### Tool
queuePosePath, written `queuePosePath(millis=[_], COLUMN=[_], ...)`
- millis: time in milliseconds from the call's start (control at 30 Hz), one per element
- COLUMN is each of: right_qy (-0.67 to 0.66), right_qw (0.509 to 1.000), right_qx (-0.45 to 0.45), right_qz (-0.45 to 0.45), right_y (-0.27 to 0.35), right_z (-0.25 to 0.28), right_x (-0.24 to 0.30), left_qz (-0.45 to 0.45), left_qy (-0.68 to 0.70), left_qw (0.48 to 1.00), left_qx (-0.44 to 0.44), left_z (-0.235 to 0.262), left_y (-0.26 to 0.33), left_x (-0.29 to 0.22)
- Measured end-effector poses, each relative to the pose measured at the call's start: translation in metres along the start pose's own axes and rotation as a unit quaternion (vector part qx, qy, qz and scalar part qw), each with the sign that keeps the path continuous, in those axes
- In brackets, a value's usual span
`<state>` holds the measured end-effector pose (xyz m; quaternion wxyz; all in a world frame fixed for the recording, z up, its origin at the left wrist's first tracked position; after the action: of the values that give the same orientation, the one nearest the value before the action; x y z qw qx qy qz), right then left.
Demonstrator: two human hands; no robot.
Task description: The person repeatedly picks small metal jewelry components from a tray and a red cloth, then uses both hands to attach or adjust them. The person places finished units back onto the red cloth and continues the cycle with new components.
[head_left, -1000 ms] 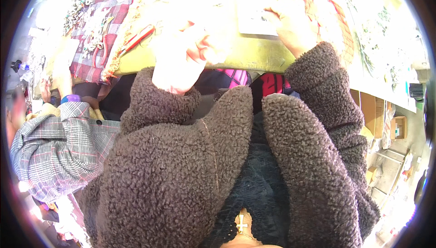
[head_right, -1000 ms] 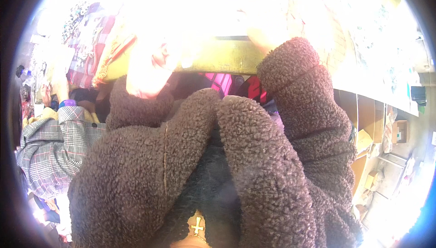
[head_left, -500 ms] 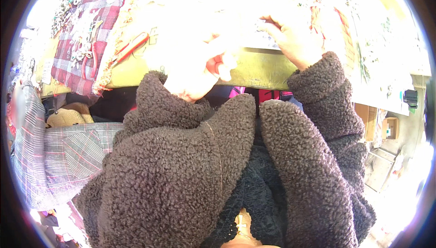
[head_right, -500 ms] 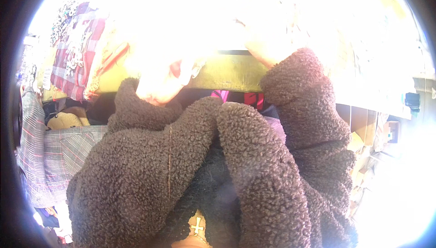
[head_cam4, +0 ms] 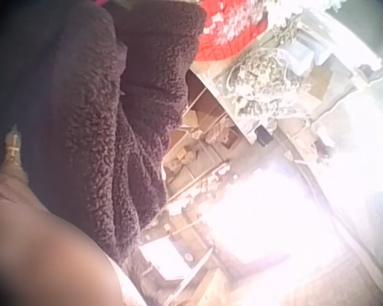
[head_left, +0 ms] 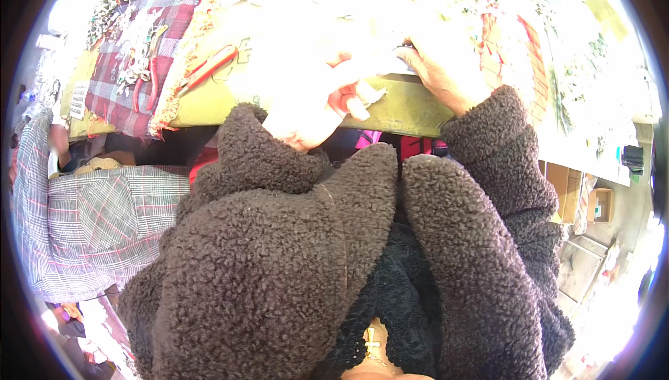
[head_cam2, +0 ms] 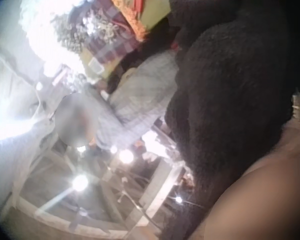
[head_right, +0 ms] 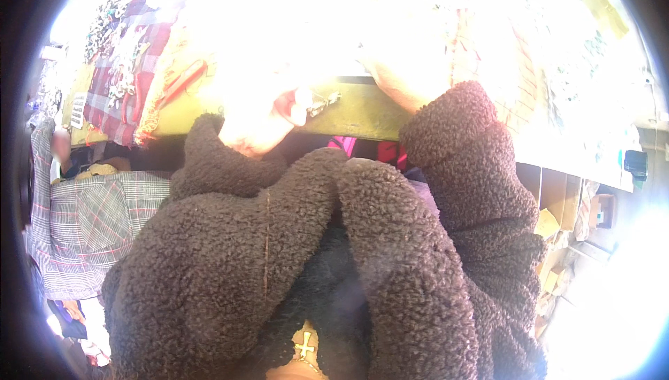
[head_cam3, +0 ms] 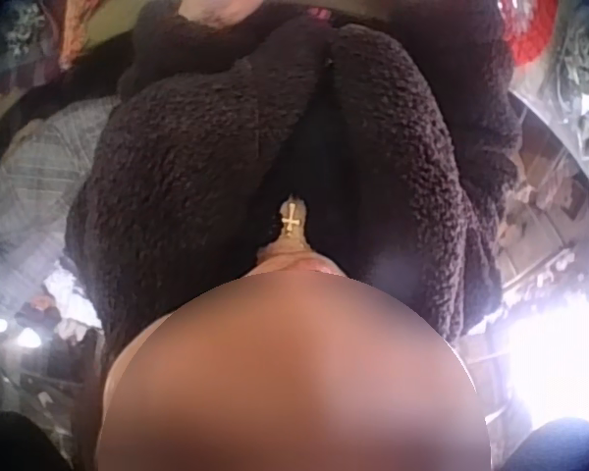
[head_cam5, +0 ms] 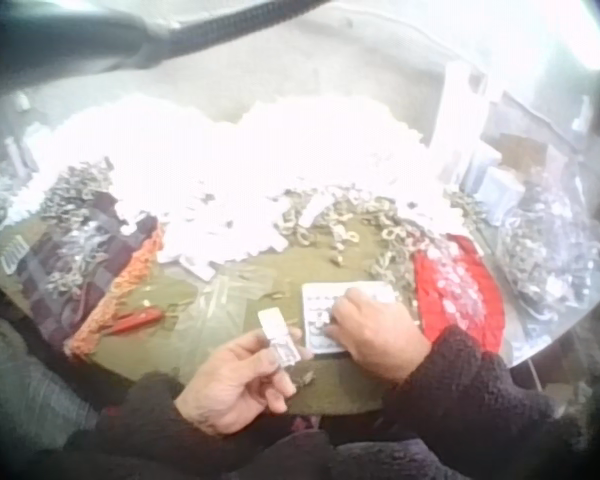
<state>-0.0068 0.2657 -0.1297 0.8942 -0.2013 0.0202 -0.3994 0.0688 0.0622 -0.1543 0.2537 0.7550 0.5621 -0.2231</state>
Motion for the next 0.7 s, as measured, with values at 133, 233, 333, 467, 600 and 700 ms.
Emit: queuePosePath(millis=[133, 233, 333, 467, 600, 700], right_qy=[-0.104, -0.209, -0.115, -0.273, -0.227, -0.331], right_qw=[0.992, 0.974, 0.988, 0.959, 0.964, 0.942], right_qx=[-0.015, -0.034, -0.072, -0.061, -0.089, -0.056], right_qz=[-0.064, -0.084, 0.072, 0.047, 0.11, -0.02], right_y=[-0.006, -0.004, -0.01, -0.013, -0.008, -0.006], right_z=[0.014, 0.031, 0.038, 0.037, 0.037, 0.034], right_x=[0.017, 0.033, 0.047, 0.055, 0.053, 0.051], left_qz=[0.018, -0.032, 0.062, 0.069, 0.087, 0.098], left_qy=[0.021, 0.093, -0.003, -0.015, 0.003, 0.015], left_qw=[0.999, 0.995, 0.997, 0.996, 0.995, 0.994], left_qx=[-0.019, 0.029, -0.048, -0.063, -0.046, -0.033], left_z=[0.004, 0.0, 0.001, 0.001, -0.001, -0.002], left_y=[0.006, 0.005, 0.003, 0.006, 0.01, 0.011], left_x=[-0.003, -0.001, 0.0, -0.001, 0.0, 0.0])
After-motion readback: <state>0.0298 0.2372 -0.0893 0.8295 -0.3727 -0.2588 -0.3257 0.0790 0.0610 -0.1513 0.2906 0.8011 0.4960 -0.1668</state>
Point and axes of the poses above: each hand's wrist, its own y-axis away from the middle knuckle, its own z-axis out of the back of the hand, x = y × z, the point moved 1 cm from there along -y, towards the middle knuckle, and after that the axes turned 8 degrees about -x, right-handed, at the moved point
